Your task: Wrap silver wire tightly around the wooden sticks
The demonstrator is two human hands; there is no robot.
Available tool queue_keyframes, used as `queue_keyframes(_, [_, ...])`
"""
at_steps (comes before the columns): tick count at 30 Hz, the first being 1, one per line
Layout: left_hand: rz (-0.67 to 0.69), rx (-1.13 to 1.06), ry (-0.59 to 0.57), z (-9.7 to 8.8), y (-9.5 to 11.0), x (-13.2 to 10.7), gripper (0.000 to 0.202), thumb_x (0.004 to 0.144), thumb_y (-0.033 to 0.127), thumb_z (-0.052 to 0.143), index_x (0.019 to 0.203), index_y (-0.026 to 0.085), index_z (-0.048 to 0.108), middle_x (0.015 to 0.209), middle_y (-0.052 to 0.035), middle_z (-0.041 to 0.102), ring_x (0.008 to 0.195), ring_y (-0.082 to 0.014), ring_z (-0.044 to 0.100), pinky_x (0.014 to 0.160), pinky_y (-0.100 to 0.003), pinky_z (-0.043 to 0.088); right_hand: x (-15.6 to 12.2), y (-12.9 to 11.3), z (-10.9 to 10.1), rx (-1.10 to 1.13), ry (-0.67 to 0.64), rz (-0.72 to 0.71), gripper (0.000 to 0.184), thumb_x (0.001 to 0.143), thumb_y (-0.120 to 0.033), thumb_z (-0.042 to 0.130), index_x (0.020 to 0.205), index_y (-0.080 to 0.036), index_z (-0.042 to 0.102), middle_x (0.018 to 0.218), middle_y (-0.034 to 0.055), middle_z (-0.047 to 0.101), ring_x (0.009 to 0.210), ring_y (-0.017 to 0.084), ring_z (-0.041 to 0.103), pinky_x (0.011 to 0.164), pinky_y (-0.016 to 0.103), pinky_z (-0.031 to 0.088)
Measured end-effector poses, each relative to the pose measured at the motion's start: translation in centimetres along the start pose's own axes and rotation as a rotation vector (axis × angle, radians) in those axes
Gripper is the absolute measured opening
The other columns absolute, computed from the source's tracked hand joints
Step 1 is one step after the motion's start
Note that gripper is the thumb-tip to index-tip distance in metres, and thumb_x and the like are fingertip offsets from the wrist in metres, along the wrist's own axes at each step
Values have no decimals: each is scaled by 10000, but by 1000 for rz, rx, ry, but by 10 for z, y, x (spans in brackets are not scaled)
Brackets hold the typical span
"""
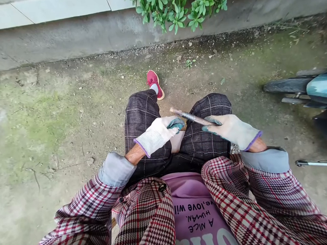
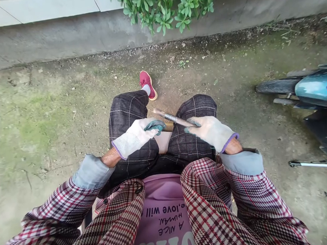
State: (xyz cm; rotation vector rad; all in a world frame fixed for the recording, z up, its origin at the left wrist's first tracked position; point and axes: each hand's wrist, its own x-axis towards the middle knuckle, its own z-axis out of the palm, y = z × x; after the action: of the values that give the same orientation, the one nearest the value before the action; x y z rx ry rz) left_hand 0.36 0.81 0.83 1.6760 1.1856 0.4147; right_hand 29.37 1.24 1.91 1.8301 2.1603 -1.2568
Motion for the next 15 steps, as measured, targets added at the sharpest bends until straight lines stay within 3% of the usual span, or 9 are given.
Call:
queue_keyframes(3, [11,-193,-47,7,1,-2,293,925,226,560,1121,191,775,1118,-44,807,1045,-204,739,1032,-337,557,-5,-13,-5,157,86,54,279,872,-507,679,951,-250,754,807,35,692,715,208,591,644,321,453])
queue_keyframes(5, [15,-306,-79,10,0,-2,304,919,234,563,1132,174,771,1163,-57,799,1100,-214,731,1053,-337,553,-10,-21,-5,320,54,91,336,851,-574,714,929,-249,742,678,-7,591,598,158,503,532,286,400])
queue_keyframes(7, [7,-363,-101,13,-3,-2,311,929,273,572,1136,147,766,1186,-81,792,1129,-230,722,1058,-350,552,-14,-26,-4,474,6,136,400,825,-621,737,942,-238,734,614,-35,522,518,123,432,449,260,344])
queue_keyframes(10, [-24,-354,-111,17,-14,1,294,941,330,588,1079,142,767,1139,-89,798,1095,-239,726,1042,-367,556,-18,-30,-5,593,-88,116,450,792,-629,764,943,-206,735,649,-21,580,512,107,465,433,236,371])
queue_keyframes(15, [-49,-299,-15,17,-35,12,120,869,255,653,884,180,746,900,-42,792,869,-213,714,924,-378,590,-17,-31,-7,535,-343,34,523,768,-608,785,1065,-178,770,677,-10,636,505,104,477,436,234,369])
